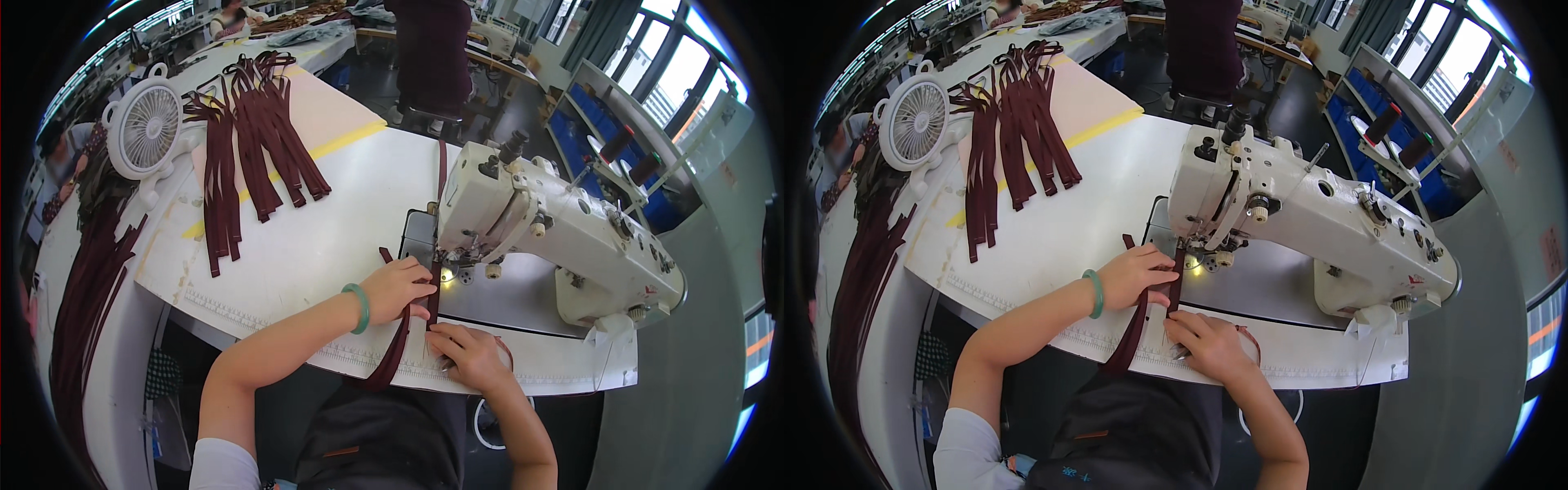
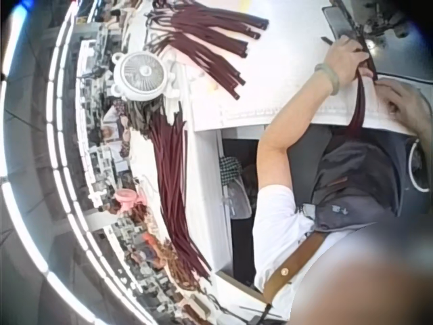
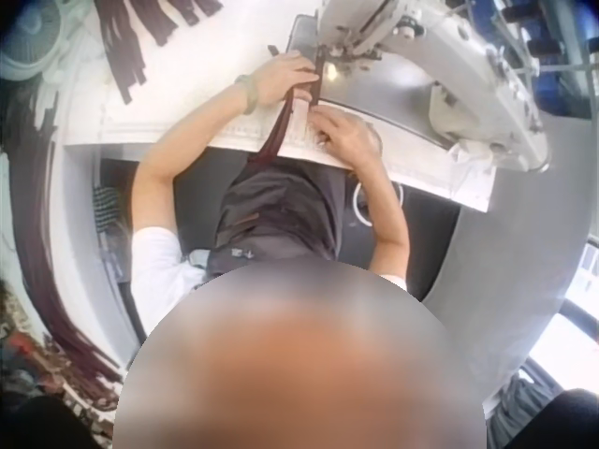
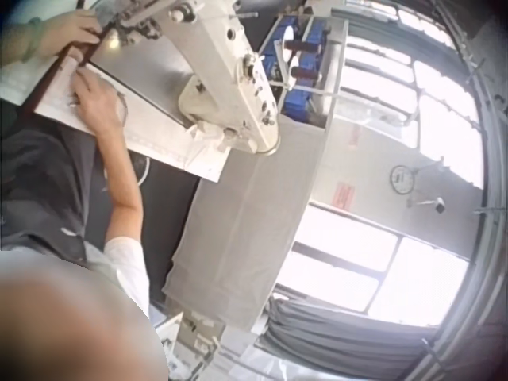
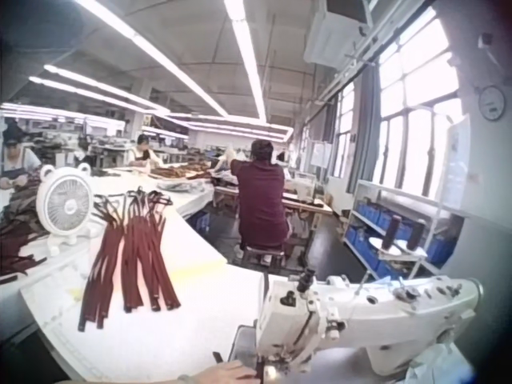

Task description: Sewing long leather or fabric straps using an industrial sewing machine.

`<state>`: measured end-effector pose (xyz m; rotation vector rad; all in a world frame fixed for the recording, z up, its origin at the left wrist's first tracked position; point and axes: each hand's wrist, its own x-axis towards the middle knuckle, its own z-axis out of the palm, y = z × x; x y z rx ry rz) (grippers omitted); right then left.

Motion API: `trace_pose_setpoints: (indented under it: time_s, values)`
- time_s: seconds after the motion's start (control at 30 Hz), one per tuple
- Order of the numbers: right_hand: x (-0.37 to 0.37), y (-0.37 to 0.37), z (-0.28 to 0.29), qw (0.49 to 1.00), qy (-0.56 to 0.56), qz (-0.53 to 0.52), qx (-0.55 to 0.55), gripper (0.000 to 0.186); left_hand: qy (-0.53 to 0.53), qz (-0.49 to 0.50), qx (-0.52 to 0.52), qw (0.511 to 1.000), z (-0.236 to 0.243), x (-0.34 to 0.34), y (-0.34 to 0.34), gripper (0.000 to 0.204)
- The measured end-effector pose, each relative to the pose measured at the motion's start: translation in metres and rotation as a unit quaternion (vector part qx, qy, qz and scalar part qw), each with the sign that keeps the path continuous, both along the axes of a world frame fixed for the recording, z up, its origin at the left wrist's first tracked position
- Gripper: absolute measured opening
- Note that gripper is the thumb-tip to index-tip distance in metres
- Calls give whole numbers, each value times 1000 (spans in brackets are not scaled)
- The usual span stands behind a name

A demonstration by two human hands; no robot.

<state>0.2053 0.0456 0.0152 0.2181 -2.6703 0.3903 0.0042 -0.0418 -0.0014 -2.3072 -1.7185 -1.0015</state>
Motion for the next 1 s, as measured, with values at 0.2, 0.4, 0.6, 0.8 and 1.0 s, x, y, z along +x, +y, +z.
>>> trace_pose_setpoints:
  time_s: [0.2,0.4,0.6,0.8,1.0]
  values:
    - [-3,1,-7,998,18,-59,30,31,2,-5,-12,1000,-1,0,-1,29]
    - [-13,14,4,996,-19,-68,59,28,25,-12,-20,999,3,-1,-3,19]
    - [-25,37,-7,998,-12,-52,20,26,30,3,-22,999,3,-1,1,23]
    - [-34,37,-6,996,-10,-83,36,26,55,27,-24,998,1,-6,11,22]
    - [-22,27,3,994,15,-99,42,25,35,35,-4,999,-7,-12,21,15]
